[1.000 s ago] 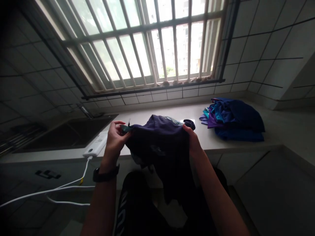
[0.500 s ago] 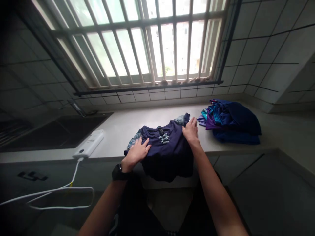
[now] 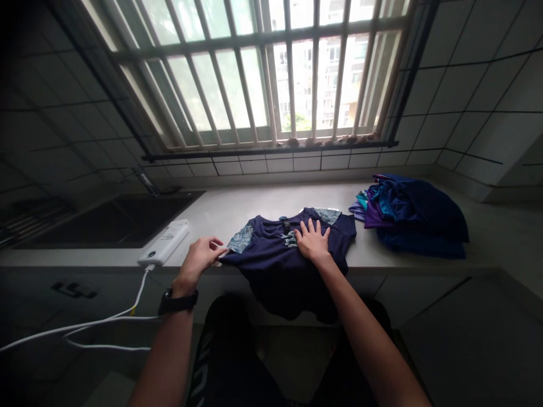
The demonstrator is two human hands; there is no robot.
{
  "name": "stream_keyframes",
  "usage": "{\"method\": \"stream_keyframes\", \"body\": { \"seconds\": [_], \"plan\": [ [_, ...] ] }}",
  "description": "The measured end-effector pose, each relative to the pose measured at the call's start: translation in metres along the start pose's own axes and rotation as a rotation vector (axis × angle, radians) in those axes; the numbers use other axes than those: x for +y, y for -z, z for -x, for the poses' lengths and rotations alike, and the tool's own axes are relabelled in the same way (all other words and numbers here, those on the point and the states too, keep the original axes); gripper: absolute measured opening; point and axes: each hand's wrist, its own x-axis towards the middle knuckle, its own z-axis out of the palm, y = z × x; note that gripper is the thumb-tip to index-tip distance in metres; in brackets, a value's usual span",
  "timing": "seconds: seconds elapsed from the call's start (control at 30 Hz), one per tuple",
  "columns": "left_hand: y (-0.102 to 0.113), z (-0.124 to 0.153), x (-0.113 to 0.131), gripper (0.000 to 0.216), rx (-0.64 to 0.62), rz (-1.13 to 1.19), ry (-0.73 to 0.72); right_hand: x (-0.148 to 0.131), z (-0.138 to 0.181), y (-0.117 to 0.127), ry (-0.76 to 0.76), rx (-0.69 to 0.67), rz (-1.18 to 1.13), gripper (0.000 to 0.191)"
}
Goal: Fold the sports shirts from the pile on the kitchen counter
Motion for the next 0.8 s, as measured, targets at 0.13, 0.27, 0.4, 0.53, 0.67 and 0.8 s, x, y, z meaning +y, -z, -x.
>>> {"method": "stream_keyframes", "body": {
  "seconds": [0.13,0.27,0.4,0.53,0.67,0.8],
  "plan": [
    [0.005,-0.002,0.005,0.028,-0.122,0.164,0.001,0.0,0.001,0.001,-0.002,-0.004,0.0,0.067],
    [-0.01,0.001,0.018,0.045,-0.19,0.241,-0.022,-0.001,0.002,0.0,0.005,0.008,0.007,0.067],
    [-0.027,-0.001,0.023,0.048,-0.088,0.331,-0.005,-0.001,0.002,0.0,0.002,0.007,0.005,0.066],
    [-0.022,-0.012,0.016,0.049,0.155,0.502,0.028,-0.001,0.003,0.0,0.008,0.012,-0.01,0.067],
    [-0.009,-0.022,0.006,0.044,0.292,0.708,0.05,-0.001,0.003,-0.001,0.01,0.017,-0.017,0.067],
    [-0.001,-0.024,0.0,0.03,0.532,0.605,0.096,-0.001,0.003,-0.002,0.009,0.019,-0.02,0.067]
  ]
}}
